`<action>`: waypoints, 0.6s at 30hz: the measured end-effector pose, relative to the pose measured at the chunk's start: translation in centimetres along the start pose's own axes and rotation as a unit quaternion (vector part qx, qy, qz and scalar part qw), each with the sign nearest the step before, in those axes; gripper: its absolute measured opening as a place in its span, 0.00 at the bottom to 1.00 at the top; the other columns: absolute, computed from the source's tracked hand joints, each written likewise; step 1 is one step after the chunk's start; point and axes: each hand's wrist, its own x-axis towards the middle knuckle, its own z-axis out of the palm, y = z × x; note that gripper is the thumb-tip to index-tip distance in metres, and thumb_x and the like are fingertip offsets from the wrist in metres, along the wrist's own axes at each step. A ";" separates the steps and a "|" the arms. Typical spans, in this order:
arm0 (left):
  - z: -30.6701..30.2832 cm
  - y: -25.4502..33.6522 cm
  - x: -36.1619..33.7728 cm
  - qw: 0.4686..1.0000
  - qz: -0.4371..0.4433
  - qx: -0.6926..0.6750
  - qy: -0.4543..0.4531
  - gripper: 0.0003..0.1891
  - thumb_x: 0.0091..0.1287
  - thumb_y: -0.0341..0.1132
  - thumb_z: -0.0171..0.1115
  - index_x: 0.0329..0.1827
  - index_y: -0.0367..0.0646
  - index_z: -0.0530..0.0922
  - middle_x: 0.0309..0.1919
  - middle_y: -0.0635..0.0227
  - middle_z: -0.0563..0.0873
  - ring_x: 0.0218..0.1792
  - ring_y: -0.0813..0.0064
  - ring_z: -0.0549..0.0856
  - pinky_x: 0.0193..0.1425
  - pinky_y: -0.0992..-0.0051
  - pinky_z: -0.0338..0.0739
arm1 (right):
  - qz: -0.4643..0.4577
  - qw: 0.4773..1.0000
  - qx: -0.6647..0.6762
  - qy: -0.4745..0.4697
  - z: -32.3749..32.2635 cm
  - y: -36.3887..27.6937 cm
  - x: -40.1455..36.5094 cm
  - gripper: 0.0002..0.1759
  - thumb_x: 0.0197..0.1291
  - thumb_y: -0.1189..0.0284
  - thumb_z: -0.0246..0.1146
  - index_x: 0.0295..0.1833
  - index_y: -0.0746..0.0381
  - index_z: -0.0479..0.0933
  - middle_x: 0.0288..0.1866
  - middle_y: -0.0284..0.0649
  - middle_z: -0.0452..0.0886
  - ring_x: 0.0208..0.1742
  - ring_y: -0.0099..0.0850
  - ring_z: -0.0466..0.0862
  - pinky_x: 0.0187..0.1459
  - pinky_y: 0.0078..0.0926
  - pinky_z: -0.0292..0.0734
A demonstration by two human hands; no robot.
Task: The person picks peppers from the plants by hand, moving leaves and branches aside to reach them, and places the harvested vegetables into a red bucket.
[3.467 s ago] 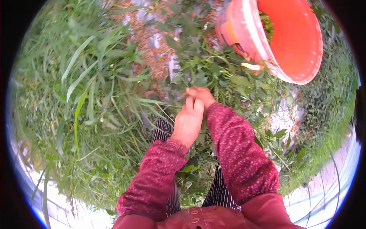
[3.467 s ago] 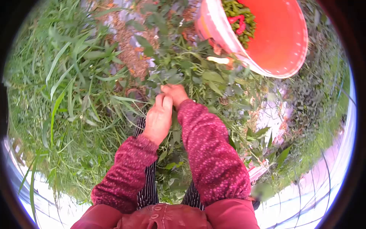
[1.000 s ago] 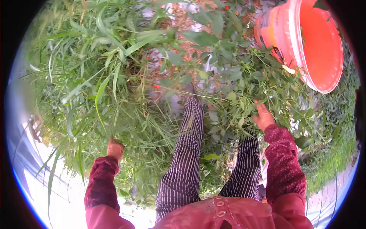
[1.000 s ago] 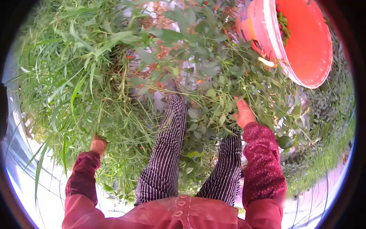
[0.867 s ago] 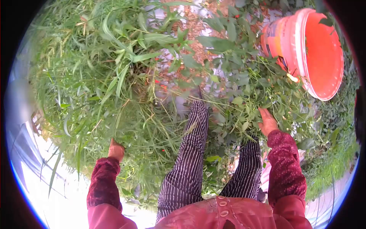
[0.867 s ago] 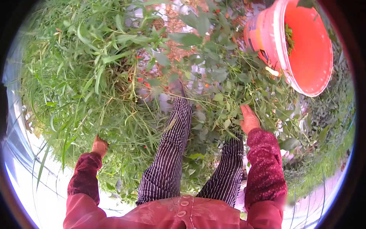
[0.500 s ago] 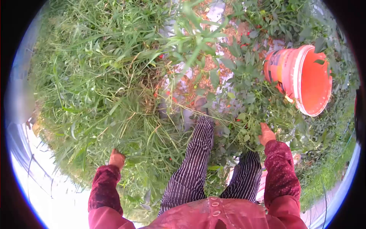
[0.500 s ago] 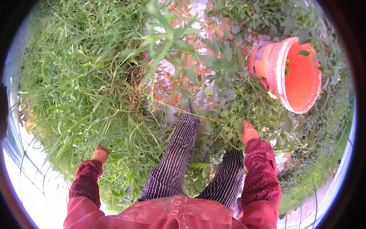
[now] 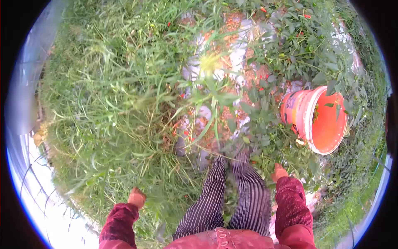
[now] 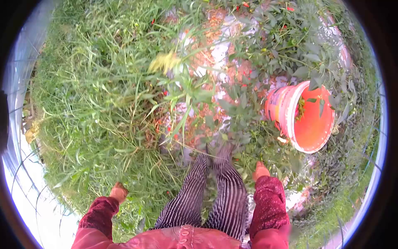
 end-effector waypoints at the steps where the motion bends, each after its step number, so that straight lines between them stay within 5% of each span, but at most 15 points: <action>1: -0.7 0.3 0.0 1.000 0.007 -0.016 0.006 0.05 0.49 0.36 0.57 0.25 0.53 0.81 0.28 0.70 0.84 0.41 0.67 0.81 0.61 0.62 0.65 | 0.010 1.000 0.003 0.001 0.0 0.2 0.0 0.37 0.51 0.67 0.62 0.67 0.65 0.59 0.65 0.55 0.67 0.61 0.46 0.73 0.61 0.36 0.69; 5: -3.2 1.2 0.3 0.997 0.023 -0.065 -0.028 0.04 0.47 0.36 0.57 0.21 0.53 0.80 0.26 0.70 0.83 0.40 0.65 0.80 0.60 0.64 0.67 | -0.017 0.999 -0.029 0.041 2.7 2.5 3.8 0.38 0.50 0.66 0.62 0.66 0.66 0.59 0.65 0.55 0.67 0.61 0.48 0.73 0.59 0.39 0.70; 6: -4.5 1.3 0.3 0.999 0.034 -0.035 0.013 0.04 0.47 0.36 0.57 0.21 0.53 0.80 0.26 0.70 0.83 0.40 0.66 0.80 0.59 0.64 0.67 | -0.013 0.994 0.097 0.054 0.9 1.8 2.8 0.39 0.48 0.66 0.62 0.67 0.67 0.59 0.64 0.56 0.67 0.62 0.49 0.72 0.59 0.40 0.70; 9: -5.7 2.3 0.2 0.990 0.092 -0.051 0.091 0.04 0.47 0.36 0.56 0.21 0.51 0.80 0.26 0.68 0.83 0.40 0.64 0.80 0.60 0.63 0.68 | -0.026 0.985 0.164 0.050 -0.6 1.2 1.5 0.37 0.48 0.66 0.61 0.66 0.65 0.63 0.61 0.57 0.71 0.61 0.49 0.72 0.59 0.39 0.70; 12: -9.2 1.4 1.6 0.994 0.092 -0.054 -0.017 0.08 0.51 0.37 0.55 0.27 0.50 0.82 0.34 0.65 0.84 0.47 0.61 0.79 0.62 0.60 0.66 | -0.029 0.978 0.204 0.005 -3.4 0.2 0.4 0.34 0.49 0.66 0.62 0.65 0.63 0.66 0.61 0.55 0.72 0.61 0.48 0.73 0.60 0.36 0.69; 14: -12.3 1.4 2.7 0.987 0.097 0.010 -0.131 0.13 0.56 0.40 0.53 0.38 0.51 0.84 0.49 0.61 0.82 0.58 0.59 0.74 0.64 0.57 0.64 | -0.034 0.948 0.317 0.009 -4.8 0.7 -0.6 0.33 0.50 0.66 0.62 0.64 0.62 0.67 0.60 0.55 0.73 0.60 0.46 0.74 0.60 0.35 0.69; 18: -20.0 0.9 6.5 0.991 0.091 0.012 -0.095 0.17 0.61 0.39 0.50 0.51 0.58 0.82 0.61 0.59 0.73 0.66 0.58 0.66 0.66 0.52 0.61 | -0.043 0.844 0.535 -0.021 -5.1 1.8 -0.8 0.29 0.55 0.66 0.62 0.62 0.64 0.69 0.56 0.48 0.77 0.56 0.38 0.77 0.57 0.30 0.71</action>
